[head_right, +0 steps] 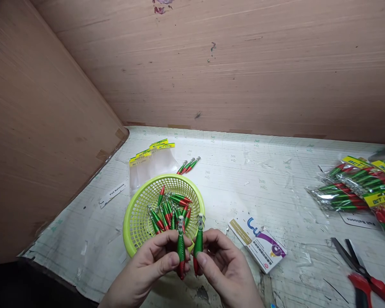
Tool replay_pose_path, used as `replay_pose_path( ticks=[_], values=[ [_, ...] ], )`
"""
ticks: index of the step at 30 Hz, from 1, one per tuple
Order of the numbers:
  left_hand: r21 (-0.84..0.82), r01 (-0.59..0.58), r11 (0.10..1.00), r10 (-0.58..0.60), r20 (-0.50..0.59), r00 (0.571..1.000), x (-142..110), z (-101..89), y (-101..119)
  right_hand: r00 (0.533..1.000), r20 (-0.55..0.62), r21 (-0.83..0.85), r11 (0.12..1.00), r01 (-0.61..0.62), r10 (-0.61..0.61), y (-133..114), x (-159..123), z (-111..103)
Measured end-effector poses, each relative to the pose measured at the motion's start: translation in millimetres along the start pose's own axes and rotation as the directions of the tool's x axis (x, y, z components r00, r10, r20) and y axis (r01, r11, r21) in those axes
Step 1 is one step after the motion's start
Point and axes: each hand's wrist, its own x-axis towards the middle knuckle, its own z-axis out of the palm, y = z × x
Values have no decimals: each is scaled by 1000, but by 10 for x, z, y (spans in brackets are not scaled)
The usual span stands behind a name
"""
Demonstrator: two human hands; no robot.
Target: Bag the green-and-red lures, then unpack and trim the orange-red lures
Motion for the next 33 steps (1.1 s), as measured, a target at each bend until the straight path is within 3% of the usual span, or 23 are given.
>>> replay_pose_path(
  ticks=[6,12,19,25,33],
  values=[
    [9,1,1000,-1,-46,999,10,-6,-41,1000,-22,-29,1000,0,-1,15,-12,1],
    [-153,-3,988,-19,-138,990,34,16,-60,999,-51,-41,999,-6,4,39,-10,-17],
    [-242,30,970,-77,-184,980,13,5,-30,1000,6,-38,999,-22,22,99,20,-67],
    [-224,-4,975,-38,-182,983,-58,-33,-41,994,107,-123,992,-23,36,114,158,-98],
    [-318,-53,947,43,-40,998,-112,-78,-36,995,87,-203,978,57,-40,-30,262,202]
  ],
)
